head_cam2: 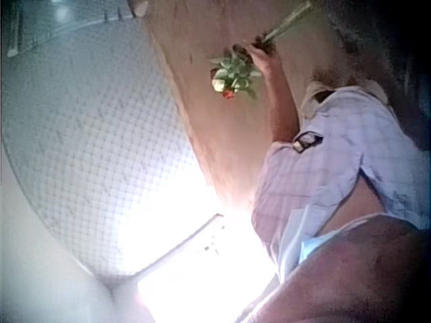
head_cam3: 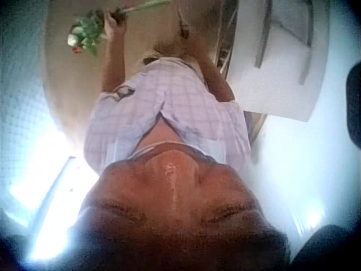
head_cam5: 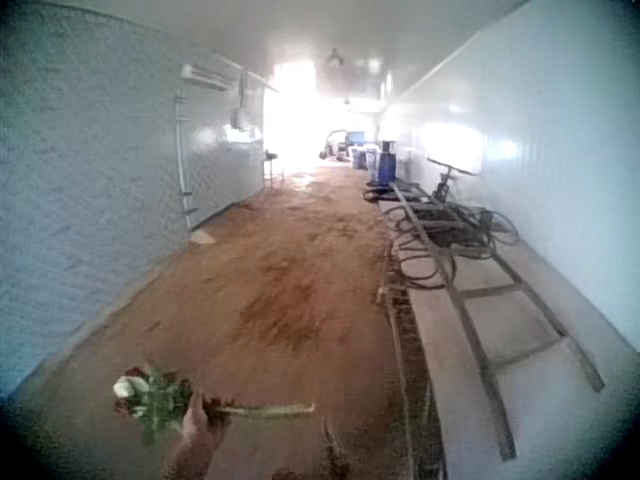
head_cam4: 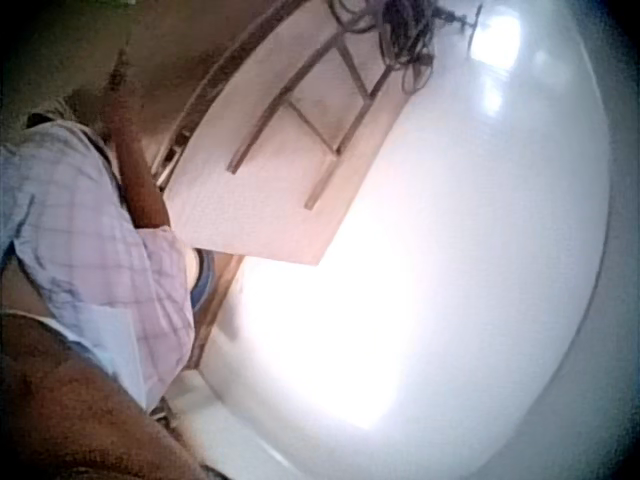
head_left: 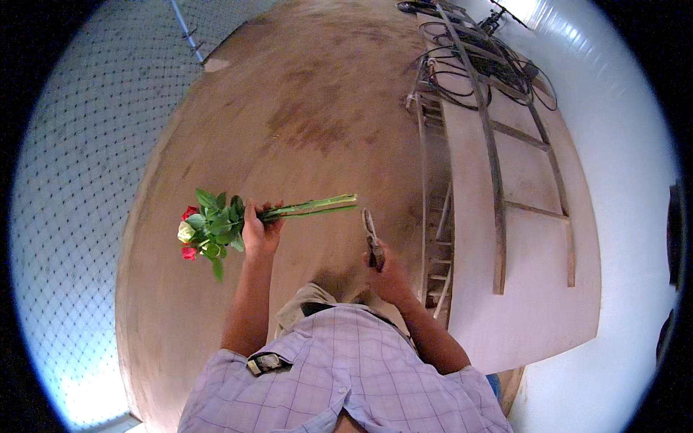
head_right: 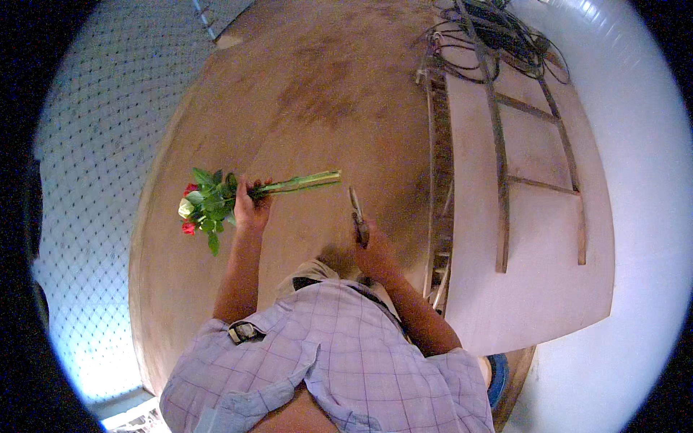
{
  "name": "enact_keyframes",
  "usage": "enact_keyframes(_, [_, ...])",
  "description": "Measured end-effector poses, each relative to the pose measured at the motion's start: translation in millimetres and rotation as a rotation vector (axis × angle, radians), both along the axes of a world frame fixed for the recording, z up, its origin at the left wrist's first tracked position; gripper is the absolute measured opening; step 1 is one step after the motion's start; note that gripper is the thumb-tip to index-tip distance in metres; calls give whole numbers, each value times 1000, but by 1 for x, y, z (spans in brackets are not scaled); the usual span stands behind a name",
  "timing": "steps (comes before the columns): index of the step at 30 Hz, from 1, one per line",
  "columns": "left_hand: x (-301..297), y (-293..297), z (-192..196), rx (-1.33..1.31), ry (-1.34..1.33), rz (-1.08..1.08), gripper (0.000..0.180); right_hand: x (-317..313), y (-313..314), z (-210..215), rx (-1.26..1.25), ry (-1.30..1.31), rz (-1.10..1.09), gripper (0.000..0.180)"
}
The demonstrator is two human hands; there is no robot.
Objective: The person trims the stems of red and white roses using shears, then arranges them into a small bouquet. The person repeatedly adjusts the flowers' positions and rotates the bouquet to refine the arrangement.
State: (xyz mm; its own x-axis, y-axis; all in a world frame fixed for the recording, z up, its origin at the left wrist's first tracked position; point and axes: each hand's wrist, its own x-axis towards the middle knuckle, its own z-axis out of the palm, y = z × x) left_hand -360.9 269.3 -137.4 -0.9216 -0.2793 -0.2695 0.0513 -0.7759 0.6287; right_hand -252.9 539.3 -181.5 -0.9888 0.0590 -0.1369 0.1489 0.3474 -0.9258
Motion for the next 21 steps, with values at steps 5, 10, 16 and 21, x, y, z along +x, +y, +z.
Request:
enact_keyframes(5, [6,-18,-29,-34,-50,-47,29,35,-19,-22,-299,-314,23,29])
enact_keyframes(10, [-16,-82,-89,-652,-68,-124,33,47,-13,-93,-449,-403,-140,24])
enact_keyframes(16, [-44,-197,-167,-1110,-149,-251,23,89,-21,-124,-532,-503,-535,27])
enact_keyframes(21, [-19,-276,-216,-2331,250,-101,30,109,-47,-110,-428,-491,-529,20])
